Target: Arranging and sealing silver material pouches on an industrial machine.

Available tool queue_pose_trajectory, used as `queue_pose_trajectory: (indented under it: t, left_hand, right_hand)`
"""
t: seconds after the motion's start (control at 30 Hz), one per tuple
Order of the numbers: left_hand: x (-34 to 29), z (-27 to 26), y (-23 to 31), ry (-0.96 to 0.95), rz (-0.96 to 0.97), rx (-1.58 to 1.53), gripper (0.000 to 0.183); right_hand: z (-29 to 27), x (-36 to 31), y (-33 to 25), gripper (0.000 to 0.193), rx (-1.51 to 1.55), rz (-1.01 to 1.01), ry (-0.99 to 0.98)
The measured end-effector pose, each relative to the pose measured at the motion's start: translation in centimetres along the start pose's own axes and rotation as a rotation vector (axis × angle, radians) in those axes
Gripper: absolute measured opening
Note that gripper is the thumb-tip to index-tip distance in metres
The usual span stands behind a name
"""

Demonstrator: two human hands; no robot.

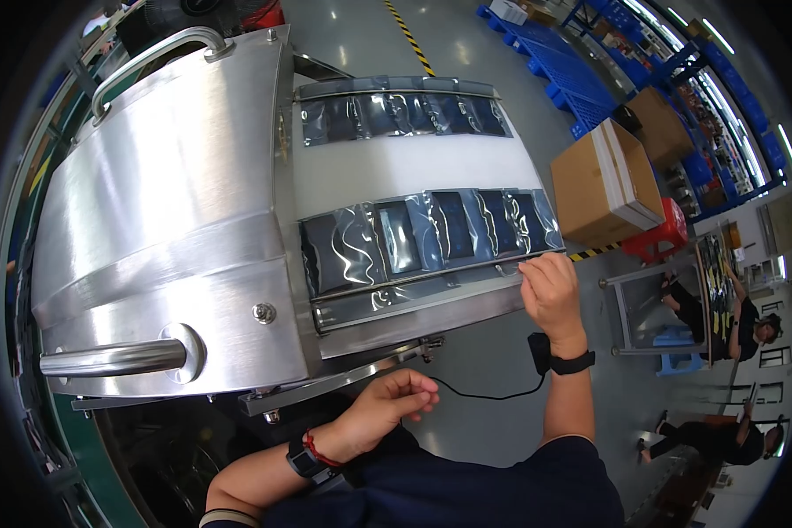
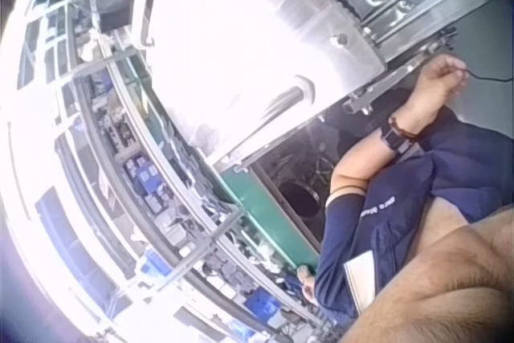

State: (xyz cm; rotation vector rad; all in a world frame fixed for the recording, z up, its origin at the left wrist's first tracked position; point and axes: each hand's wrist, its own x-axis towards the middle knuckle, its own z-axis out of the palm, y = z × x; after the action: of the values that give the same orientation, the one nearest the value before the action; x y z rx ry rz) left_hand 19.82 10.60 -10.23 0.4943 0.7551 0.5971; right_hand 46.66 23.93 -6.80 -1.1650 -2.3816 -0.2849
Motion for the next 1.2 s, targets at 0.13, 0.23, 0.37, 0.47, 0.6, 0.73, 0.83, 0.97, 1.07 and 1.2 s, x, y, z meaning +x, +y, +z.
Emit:
queue_pose_trajectory:
  t: [0.13,0.23,0.37,0.47,0.6,0.73,0.83,0.97,1.07,1.2]
  left_hand:
    - [0.0,0.0,0.2,-0.031,0.003,0.024,0.015]
    - [-1.0,0.7,1.4,-0.183,0.086,0.056,0.018]
    - [-5.5,0.9,5.6,-0.307,0.39,0.716,0.025]
    - [-9.6,0.4,7.5,-0.226,0.601,0.975,0.025]
    - [-14.8,-0.8,8.7,-0.064,0.659,1.059,0.024]
    - [-16.9,-0.7,8.7,0.017,0.731,1.088,0.022]
    - [-16.9,-0.8,8.6,0.031,0.754,1.059,0.02]
    - [-17.4,-0.8,8.0,0.11,0.732,1.084,0.019]
    - [-17.5,-1.7,7.4,0.174,0.741,1.048,0.018]
    - [-18.2,-1.9,7.7,0.275,0.763,1.05,0.018]
  right_hand:
    - [-0.3,1.5,-2.8,0.021,0.069,0.007,0.036]
    - [0.6,2.3,-3.9,0.021,0.127,-0.12,0.034]
    - [1.6,2.0,-3.6,0.02,0.142,-0.156,-0.001]
    - [1.4,2.0,-3.7,0.019,0.143,-0.144,-0.004]
    - [0.7,2.7,-4.6,0.024,0.137,-0.133,-0.041]
    - [-0.1,5.9,-9.0,0.037,0.362,-0.212,-0.128]
    - [1.8,8.0,-12.8,0.044,0.505,-0.318,-0.21]
    - [3.9,8.8,-14.4,0.051,0.517,-0.372,-0.273]
    - [4.6,8.5,-14.1,0.052,0.527,-0.351,-0.269]
    - [4.3,8.6,-14.1,0.053,0.515,-0.336,-0.263]
